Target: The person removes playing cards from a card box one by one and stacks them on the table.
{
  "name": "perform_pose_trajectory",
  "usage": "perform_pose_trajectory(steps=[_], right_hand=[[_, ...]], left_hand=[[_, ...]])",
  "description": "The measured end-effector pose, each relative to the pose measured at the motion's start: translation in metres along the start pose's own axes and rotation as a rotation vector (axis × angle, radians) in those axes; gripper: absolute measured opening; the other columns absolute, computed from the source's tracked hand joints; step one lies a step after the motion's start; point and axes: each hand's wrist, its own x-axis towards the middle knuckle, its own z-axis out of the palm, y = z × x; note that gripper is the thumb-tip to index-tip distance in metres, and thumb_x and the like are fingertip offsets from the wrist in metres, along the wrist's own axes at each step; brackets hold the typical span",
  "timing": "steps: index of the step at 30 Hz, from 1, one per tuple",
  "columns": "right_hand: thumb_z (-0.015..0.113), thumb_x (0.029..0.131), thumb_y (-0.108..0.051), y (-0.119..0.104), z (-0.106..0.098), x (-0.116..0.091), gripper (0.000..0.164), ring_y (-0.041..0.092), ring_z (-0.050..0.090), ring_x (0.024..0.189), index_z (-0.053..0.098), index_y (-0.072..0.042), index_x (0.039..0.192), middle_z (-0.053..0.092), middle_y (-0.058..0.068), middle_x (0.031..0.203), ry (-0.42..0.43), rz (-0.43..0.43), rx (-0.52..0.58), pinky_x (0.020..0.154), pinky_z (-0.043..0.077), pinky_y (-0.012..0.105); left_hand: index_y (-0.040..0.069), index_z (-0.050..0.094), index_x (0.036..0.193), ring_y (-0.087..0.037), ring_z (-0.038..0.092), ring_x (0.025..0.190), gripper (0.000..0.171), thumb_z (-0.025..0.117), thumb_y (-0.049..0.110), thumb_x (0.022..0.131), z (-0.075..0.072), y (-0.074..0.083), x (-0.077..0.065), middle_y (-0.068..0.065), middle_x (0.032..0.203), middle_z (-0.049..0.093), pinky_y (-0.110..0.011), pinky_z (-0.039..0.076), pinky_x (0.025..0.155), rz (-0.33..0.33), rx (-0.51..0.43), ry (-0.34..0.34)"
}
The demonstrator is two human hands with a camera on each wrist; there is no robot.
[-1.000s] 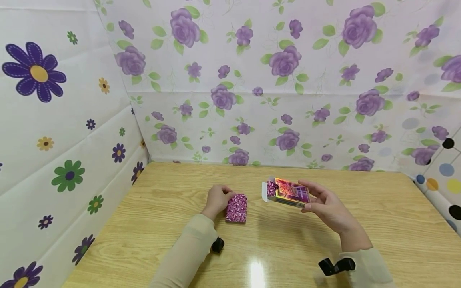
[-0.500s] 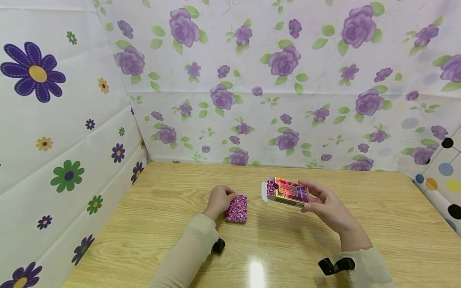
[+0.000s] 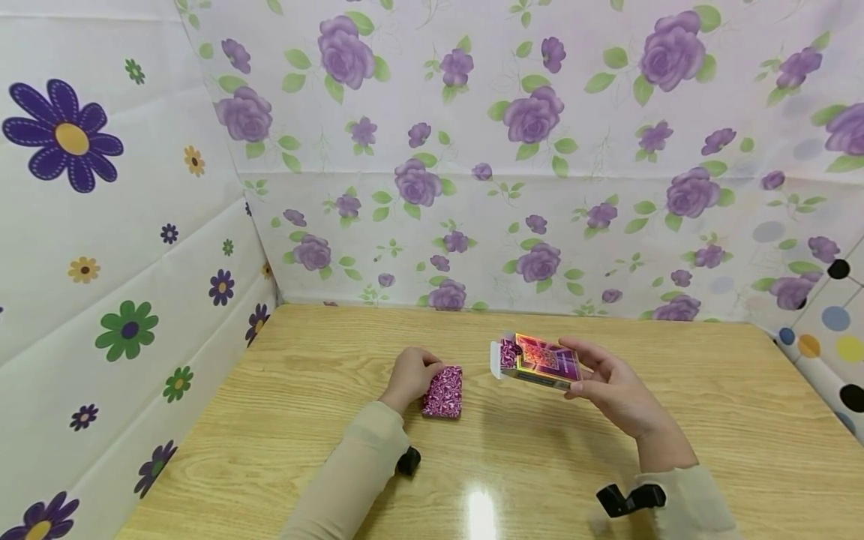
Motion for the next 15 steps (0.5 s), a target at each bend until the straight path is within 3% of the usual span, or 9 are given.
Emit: perform_pose_trajectory(steps=[10, 15], right_hand=[[0.046, 0.092, 0.010, -0.001, 0.001, 0.000, 0.057, 0.012, 0.060, 0.110, 0.032, -0.007, 0.144, 0.043, 0.001, 0.135, -0.010, -0.009, 0.005, 0.079, 0.057, 0.027], [0.047, 0.092, 0.010, 0.000, 0.000, 0.000, 0.057, 0.012, 0.060, 0.110, 0.032, -0.007, 0.144, 0.043, 0.001, 0.136, -0.007, -0.006, 0.007, 0.078, 0.057, 0.027]], left_hand=[[0.006, 0.072, 0.104, -0.025, 0.063, 0.102, 0.021, 0.058, 0.019, 0.095, -0.004, -0.001, 0.001, -0.010, 0.106, 0.069, -0.040, 0.053, 0.088, 0.013, -0.037, 0.015], [0.004, 0.069, 0.108, -0.023, 0.062, 0.096, 0.026, 0.055, 0.021, 0.096, -0.011, 0.000, 0.002, -0.010, 0.103, 0.069, -0.038, 0.053, 0.083, 0.002, -0.072, 0.021]])
